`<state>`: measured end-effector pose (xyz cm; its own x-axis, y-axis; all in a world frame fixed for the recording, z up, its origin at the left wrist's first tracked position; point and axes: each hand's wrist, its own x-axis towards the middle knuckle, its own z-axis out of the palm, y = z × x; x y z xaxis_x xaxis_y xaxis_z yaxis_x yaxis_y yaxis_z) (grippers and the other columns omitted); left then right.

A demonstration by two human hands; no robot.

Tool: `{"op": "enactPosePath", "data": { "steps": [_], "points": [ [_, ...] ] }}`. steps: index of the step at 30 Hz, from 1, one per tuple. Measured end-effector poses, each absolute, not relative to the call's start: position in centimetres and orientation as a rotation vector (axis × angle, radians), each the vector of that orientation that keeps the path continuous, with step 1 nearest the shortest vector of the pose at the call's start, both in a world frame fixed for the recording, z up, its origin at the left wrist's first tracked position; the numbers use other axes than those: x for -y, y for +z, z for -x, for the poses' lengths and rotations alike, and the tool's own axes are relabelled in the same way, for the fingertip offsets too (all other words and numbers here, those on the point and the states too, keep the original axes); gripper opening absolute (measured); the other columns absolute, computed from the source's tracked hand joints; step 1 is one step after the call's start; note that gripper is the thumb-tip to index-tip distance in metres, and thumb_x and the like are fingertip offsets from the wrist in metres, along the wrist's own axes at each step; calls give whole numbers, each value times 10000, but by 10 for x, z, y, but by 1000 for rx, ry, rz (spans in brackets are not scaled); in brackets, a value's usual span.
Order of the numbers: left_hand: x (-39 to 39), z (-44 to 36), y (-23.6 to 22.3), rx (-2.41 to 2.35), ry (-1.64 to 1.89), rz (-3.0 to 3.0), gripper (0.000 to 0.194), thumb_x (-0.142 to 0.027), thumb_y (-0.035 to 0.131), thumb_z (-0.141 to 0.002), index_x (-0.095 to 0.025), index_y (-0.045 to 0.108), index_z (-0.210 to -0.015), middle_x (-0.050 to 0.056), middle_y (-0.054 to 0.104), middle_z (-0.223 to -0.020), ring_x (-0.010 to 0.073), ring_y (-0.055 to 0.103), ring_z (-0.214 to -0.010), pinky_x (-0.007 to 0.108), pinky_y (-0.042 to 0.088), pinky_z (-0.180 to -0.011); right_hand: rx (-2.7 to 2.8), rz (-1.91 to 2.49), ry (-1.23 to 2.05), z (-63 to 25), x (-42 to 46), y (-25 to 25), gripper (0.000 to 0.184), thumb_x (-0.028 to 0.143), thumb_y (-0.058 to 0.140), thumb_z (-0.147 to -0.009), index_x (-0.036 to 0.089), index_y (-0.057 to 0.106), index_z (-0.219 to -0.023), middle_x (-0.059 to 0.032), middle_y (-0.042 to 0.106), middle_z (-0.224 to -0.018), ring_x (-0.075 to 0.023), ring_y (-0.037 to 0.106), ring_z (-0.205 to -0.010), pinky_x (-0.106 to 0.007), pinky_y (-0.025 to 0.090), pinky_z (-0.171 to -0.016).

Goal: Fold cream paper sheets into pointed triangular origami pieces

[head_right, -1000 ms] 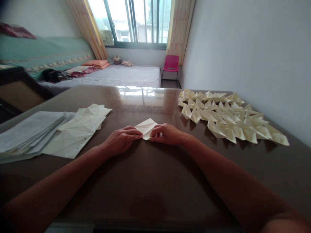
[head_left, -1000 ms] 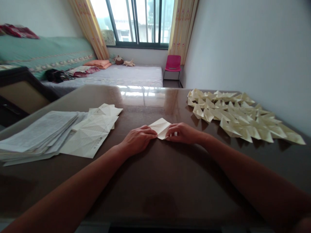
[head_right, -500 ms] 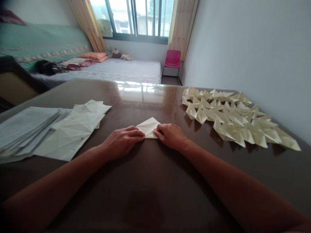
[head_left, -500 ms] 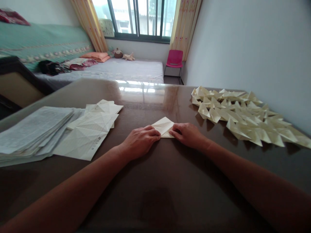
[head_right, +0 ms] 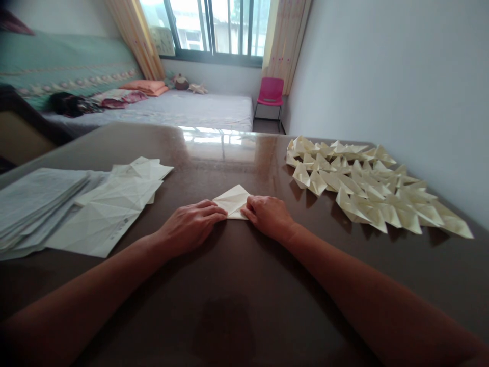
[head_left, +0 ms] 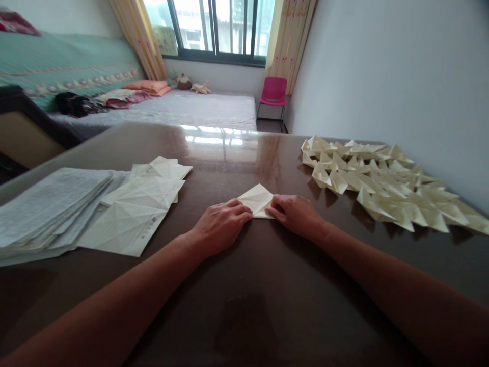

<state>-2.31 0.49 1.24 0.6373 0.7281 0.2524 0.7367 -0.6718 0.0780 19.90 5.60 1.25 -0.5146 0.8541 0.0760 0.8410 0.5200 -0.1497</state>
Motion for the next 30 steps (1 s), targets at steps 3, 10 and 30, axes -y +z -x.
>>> {"op": "enactPosePath", "data": {
  "steps": [3, 10, 30],
  "points": [
    [-3, 21, 12, 1277, -347, 2775, 277, -204, 393, -941, -210, 608, -1115, 47, 670, -1031, 180, 567, -1009, 295, 497, -839, 2620, 1468, 152, -199, -57, 13, 294, 463, 459, -909, 216, 578, -801, -19, 696, -823, -153, 585, -697, -255, 243, -567],
    [-1, 19, 12, 1252, -225, 2741, 325, -237, 436, -938, -307, 555, -1232, 28, 618, -1103, 183, 531, -1026, 289, 492, -798, 2635, 1505, 142, -198, -57, 14, 294, 459, 453, -915, 215, 592, -827, -28, 697, -847, -160, 598, -712, -260, 253, -567],
    [3, 1, 11, 1252, -145, 2660, 345, -263, 407, -961, -284, 495, -1294, 13, 575, -1271, 192, 495, -1137, 312, 465, -853, 2753, 1187, -8, -202, -50, 29, 224, 336, 486, -931, 233, 585, -1103, -61, 615, -1083, -175, 596, -929, -247, 384, -672]
  ]
}}
